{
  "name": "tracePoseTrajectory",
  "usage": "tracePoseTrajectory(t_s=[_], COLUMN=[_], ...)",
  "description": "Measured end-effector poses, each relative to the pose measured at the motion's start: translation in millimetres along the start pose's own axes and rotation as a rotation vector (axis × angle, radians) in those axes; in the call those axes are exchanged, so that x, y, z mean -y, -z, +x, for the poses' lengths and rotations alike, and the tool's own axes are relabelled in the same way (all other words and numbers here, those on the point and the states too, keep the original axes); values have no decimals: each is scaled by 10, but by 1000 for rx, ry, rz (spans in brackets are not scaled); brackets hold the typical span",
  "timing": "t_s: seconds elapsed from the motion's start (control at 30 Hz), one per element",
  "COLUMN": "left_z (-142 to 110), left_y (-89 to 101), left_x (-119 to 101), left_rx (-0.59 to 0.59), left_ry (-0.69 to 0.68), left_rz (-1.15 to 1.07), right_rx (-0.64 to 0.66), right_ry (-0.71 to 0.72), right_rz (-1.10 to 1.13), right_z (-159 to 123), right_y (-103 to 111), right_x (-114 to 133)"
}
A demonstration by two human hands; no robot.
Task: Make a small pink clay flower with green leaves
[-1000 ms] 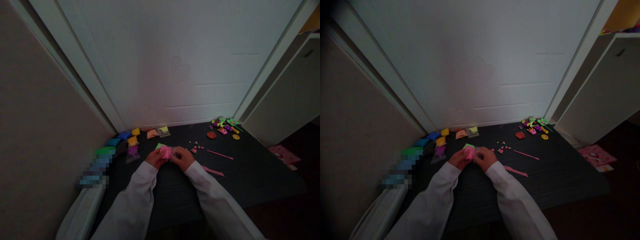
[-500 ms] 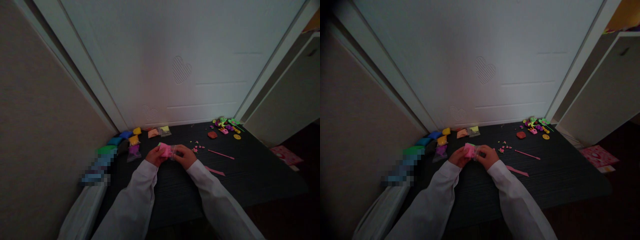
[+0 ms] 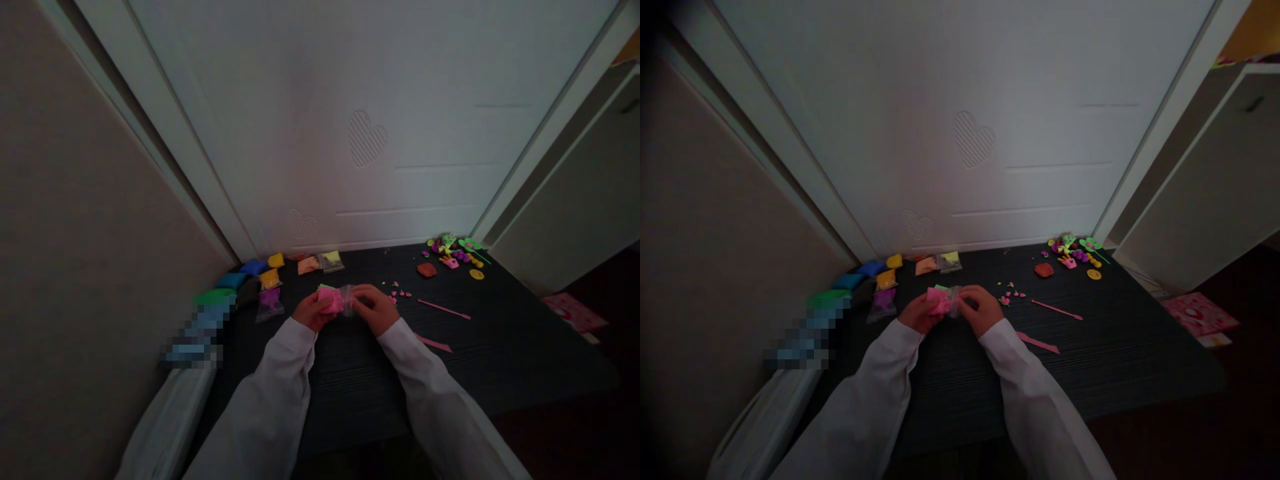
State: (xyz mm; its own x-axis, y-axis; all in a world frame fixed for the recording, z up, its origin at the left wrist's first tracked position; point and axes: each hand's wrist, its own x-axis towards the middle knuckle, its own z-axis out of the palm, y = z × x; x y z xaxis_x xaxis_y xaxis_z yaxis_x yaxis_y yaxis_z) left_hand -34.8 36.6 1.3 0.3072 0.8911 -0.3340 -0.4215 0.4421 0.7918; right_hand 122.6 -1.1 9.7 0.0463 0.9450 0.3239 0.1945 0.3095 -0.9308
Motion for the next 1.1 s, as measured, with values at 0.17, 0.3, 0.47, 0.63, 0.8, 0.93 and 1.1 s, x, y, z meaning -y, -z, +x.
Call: tracePoseTrajectory(t_s=[0.17,0.3,0.47,0.63,0.8,0.93,1.1], left_z=[43,58,77,83,36,-5,-24], left_y=[95,160,237,225,98,25,-7], left_x=[-72,-107,-139,-124,-36,33,84], left_rx=[-111,-123,-96,-142,-36,53,59], left_ry=[-56,-88,-132,-112,-73,-67,-65], left_rz=[-119,-190,-254,-233,-119,-24,118], right_rx=[-182,-178,-59,-69,-61,-18,-46], right_ry=[-188,-315,-347,-283,-263,-221,-173], right_rz=[190,519,685,498,352,154,-15], right_z=[88,104,82,105,81,29,18], right_y=[126,154,114,112,59,-21,-16], right_x=[-38,-51,-22,-87,-97,-88,-110])
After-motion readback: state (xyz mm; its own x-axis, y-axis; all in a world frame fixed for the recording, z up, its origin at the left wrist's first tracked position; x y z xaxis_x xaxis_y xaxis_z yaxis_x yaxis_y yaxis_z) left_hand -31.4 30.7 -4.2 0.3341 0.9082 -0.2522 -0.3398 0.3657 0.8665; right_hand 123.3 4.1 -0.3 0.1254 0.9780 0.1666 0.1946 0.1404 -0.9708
